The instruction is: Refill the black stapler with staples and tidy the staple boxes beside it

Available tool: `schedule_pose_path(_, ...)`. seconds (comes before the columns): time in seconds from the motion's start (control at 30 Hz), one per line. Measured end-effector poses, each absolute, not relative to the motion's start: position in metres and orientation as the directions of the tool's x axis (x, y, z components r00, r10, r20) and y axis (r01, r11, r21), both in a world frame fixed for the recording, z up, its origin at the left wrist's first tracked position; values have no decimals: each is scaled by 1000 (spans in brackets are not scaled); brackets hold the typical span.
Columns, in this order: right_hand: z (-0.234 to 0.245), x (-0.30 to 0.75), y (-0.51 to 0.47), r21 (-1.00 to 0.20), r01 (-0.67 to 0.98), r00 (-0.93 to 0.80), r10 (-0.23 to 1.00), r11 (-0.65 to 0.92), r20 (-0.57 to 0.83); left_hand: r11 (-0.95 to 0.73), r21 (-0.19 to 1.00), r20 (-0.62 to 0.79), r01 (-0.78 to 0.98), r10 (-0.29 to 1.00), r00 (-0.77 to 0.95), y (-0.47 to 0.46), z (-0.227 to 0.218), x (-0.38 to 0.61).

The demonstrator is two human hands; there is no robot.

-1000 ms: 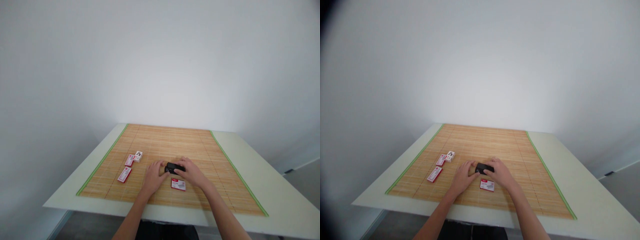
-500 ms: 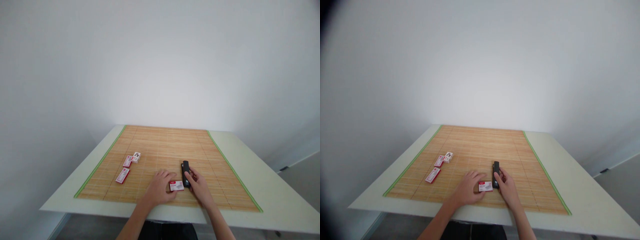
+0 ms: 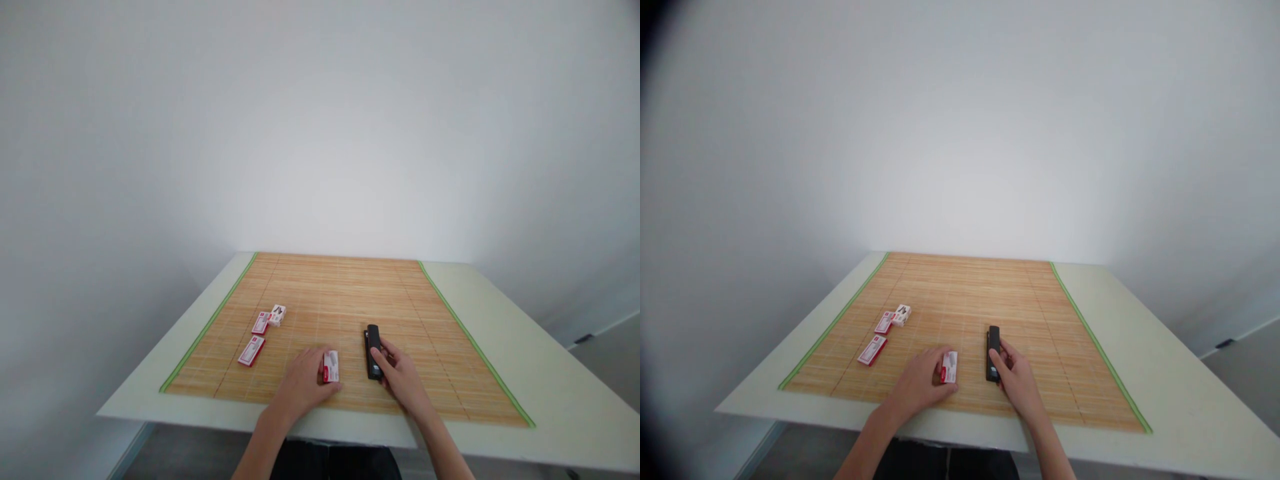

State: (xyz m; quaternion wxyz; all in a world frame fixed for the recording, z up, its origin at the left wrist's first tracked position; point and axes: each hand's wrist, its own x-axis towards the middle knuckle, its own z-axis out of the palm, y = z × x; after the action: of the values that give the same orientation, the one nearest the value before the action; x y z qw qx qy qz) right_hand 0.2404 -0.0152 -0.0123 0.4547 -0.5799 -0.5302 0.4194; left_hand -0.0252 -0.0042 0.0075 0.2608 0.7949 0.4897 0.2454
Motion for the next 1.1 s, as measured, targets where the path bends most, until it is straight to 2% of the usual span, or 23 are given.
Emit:
schedule_pose_path(0.2, -9, 209, -18, -982, 189, 47, 999, -11, -3, -432, 647, 200, 628, 891, 407, 2, 7, 4)
schedule_pose_path(0.53, -12, 203, -17, -972, 234, 114, 992, 32, 60, -428, 668, 168, 608, 884, 437, 4, 5, 6)
schedule_pose_path(0.67, -19, 203, -17, -971, 237, 203, 977, 24, 73, -283, 678, 146, 678, 956, 252, 1, 16, -41)
schedule_pose_path(0.83, -16, 201, -22, -975, 223, 235, 970, 1, 54, -100, 486, 306, 868, 950, -62, -2, 18, -152)
schedule_pose_path(0.93, -12, 201, -24, -970, 243, 214, 975, 7, 61, -91, 497, 179, 863, 984, 0, -6, 8, -186)
schedule_pose_path(1.03, -12, 202, -23, -967, 255, 209, 976, 15, 70, -102, 529, 53, 842, 995, 88, -8, 1, -182)
schedule_pose_path(1.1, -14, 202, -22, -968, 251, 217, 974, 8, 64, -67, 524, -4, 849, 997, 81, -7, 3, -171)
